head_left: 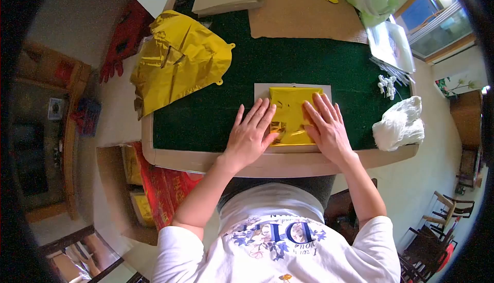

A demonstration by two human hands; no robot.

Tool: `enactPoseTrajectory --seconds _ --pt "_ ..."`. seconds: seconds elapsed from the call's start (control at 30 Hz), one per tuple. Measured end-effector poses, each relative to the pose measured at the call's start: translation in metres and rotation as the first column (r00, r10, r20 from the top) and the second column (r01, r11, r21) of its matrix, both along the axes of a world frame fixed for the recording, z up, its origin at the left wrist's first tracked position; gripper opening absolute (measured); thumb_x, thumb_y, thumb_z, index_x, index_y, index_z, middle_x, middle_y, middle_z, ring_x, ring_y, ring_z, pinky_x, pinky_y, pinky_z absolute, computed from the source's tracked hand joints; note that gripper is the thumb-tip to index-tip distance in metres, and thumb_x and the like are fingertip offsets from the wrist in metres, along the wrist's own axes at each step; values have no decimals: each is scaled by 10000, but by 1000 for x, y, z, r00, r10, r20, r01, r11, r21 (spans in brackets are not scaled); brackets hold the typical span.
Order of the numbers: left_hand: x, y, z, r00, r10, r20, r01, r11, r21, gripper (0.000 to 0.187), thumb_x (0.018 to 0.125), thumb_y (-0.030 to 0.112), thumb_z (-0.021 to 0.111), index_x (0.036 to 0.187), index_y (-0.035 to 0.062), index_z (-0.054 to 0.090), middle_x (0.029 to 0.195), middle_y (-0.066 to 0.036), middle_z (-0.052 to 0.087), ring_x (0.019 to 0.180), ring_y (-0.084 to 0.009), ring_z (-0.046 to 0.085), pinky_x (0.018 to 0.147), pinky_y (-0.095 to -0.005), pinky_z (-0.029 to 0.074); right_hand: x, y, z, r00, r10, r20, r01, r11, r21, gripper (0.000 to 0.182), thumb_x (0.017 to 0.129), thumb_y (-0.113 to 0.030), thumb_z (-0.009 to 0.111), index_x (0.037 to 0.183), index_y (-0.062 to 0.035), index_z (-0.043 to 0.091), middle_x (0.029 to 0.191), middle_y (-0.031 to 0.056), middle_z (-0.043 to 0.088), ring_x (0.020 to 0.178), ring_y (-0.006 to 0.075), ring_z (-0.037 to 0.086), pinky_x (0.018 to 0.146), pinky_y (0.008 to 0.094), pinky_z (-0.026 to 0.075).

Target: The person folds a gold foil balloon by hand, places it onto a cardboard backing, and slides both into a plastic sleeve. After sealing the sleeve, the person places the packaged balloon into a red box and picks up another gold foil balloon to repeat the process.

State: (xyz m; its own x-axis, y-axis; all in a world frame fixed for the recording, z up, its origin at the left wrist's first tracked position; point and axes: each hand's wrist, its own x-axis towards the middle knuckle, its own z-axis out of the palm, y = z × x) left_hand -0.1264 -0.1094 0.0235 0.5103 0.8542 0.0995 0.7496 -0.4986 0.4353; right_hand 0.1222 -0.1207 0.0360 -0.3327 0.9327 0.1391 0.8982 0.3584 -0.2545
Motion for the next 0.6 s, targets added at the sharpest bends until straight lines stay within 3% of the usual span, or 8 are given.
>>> enactPoseTrajectory --seconds 0.07,0.1,0.17,0.23,0.33,0.43,0.53,0.6 --pt "-2 -1 0 997 32 66 -33 999 12 661 902 290 613 1465 97 325 1529 -128 299 1424 -286 264 1146 -526 191 19 6 7 991 -44 -125 56 994 94 531 810 -109 676 1317 -114 517 1411 156 443 1318 347 405 1099 477 317" --pt "-7 -2 -1 993 54 108 -57 998 25 657 902 287 615 1462 97 330 1526 -126 306 1421 -285 271 1146 -521 197 37 20 12 932 -80 -353 148 974 171 449 760 -11 690 1190 -84 582 1251 156 564 1176 351 519 1018 443 406" --pt "-11 -5 2 973 122 198 -140 987 77 558 913 219 605 1414 82 404 1485 -137 377 1376 -301 356 1125 -474 274 90 40 24 931 -293 -219 352 880 318 235 777 14 660 1000 -55 631 997 128 634 945 324 574 836 421 468" --pt "-14 -6 -1 915 178 361 -210 976 52 487 915 163 594 1371 70 452 1441 -148 429 1336 -311 407 1103 -441 318 146 61 23 836 -531 -138 545 776 317 84 818 -45 653 903 -49 647 925 130 643 876 328 581 805 430 466" --pt "-14 -7 4 854 239 462 -305 950 72 359 913 73 571 1271 52 543 1341 -153 525 1241 -309 499 1044 -393 394 187 79 6 742 -640 202 627 768 129 138 831 -187 676 873 -61 638 910 141 642 864 343 603 761 446 483" --pt "-15 -7 7 831 247 498 -329 941 82 301 909 67 581 1210 53 589 1268 -140 578 1184 -292 540 1011 -387 419 178 78 12 786 -614 71 592 780 201 179 838 -234 673 871 -62 634 898 151 644 849 352 616 734 454 495" --pt "-7 -3 13 775 239 585 -343 937 71 212 894 44 609 1100 45 656 1070 -107 677 1008 -241 641 888 -333 497 114 59 54 728 -549 -411 560 822 -107 96 830 -73 668 920 -48 646 819 90 641 768 162 633 692 310 513" --pt "9 2 24 694 304 653 -220 953 -210 196 898 54 622 1087 34 668 1013 -89 697 910 -181 668 828 -284 522 55 42 59 667 -318 -673 287 944 -162 136 807 -7 672 936 -32 638 814 56 628 760 93 590 682 263 496"
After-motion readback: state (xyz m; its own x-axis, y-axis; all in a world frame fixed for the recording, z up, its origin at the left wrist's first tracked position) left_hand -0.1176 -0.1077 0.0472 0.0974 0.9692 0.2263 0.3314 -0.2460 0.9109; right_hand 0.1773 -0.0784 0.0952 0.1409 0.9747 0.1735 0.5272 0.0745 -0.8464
